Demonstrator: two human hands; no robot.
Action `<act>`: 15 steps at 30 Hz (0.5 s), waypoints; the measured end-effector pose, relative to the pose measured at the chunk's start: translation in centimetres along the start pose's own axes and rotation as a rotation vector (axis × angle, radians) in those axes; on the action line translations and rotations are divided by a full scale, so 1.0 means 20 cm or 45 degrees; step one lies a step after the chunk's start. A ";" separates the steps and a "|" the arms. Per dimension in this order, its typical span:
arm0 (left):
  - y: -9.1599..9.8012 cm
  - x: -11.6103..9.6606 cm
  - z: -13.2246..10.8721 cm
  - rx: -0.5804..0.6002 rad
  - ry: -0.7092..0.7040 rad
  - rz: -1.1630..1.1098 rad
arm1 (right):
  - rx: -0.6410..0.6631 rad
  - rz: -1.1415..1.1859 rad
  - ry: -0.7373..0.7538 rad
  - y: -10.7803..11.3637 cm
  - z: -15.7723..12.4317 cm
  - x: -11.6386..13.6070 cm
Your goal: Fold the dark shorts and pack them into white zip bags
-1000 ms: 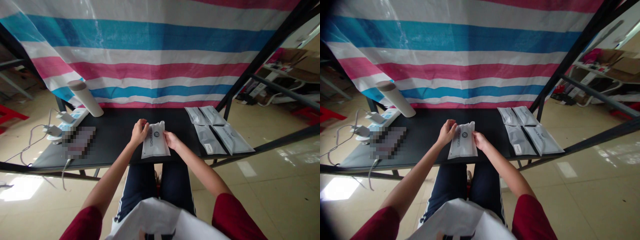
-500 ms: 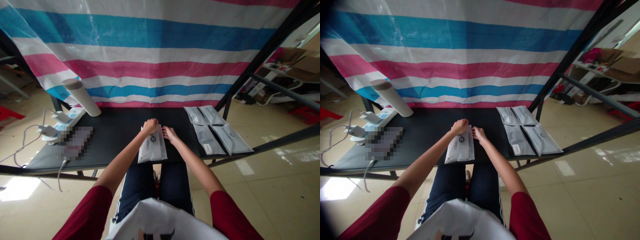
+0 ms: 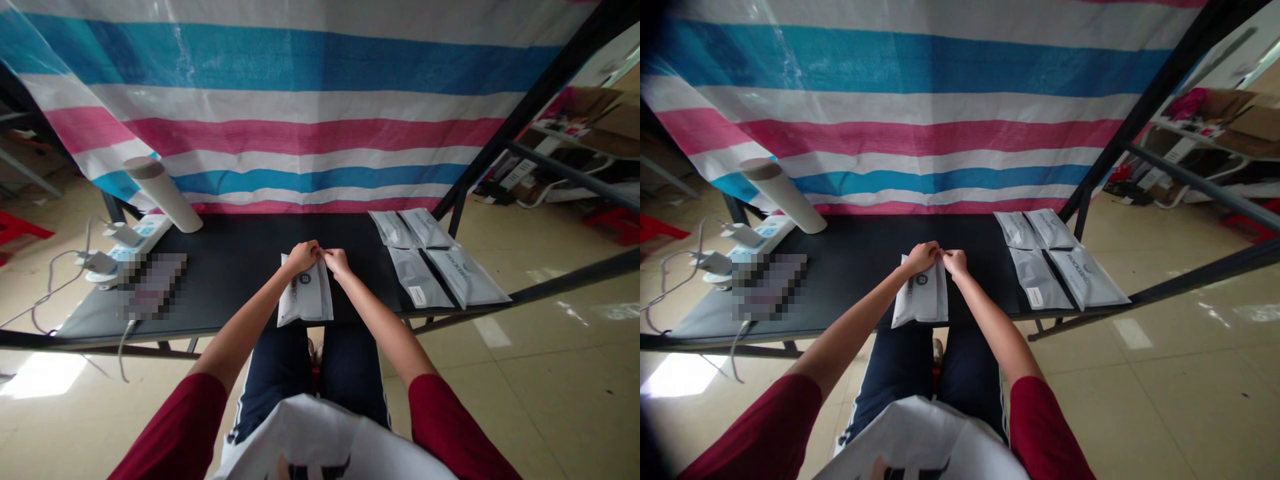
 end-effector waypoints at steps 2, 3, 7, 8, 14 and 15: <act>-0.01 0.00 0.00 -0.018 -0.018 -0.015 | -0.011 -0.034 0.008 0.00 0.00 0.00; -0.01 0.00 -0.01 -0.024 -0.024 -0.021 | -0.014 -0.044 0.008 0.00 0.00 0.00; -0.02 -0.02 -0.01 -0.034 -0.042 -0.037 | -0.013 -0.053 -0.011 0.02 -0.05 0.00; -0.03 -0.02 -0.01 -0.034 -0.046 -0.040 | -0.009 -0.050 -0.018 0.02 -0.07 0.00; -0.04 -0.05 -0.01 -0.021 -0.060 -0.044 | 0.017 -0.016 -0.054 0.06 -0.16 -0.01; -0.04 -0.05 -0.01 -0.019 -0.057 -0.043 | 0.022 -0.010 -0.057 0.06 -0.17 -0.01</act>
Point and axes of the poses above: each hand's wrist, its own z-axis towards the middle knuckle, its own y-axis out of the back of the hand, x = y × z, the point moved 1 cm from there along z, towards the middle knuckle, and after that the axes turned 5 degrees about x, right-handed, at the moved point
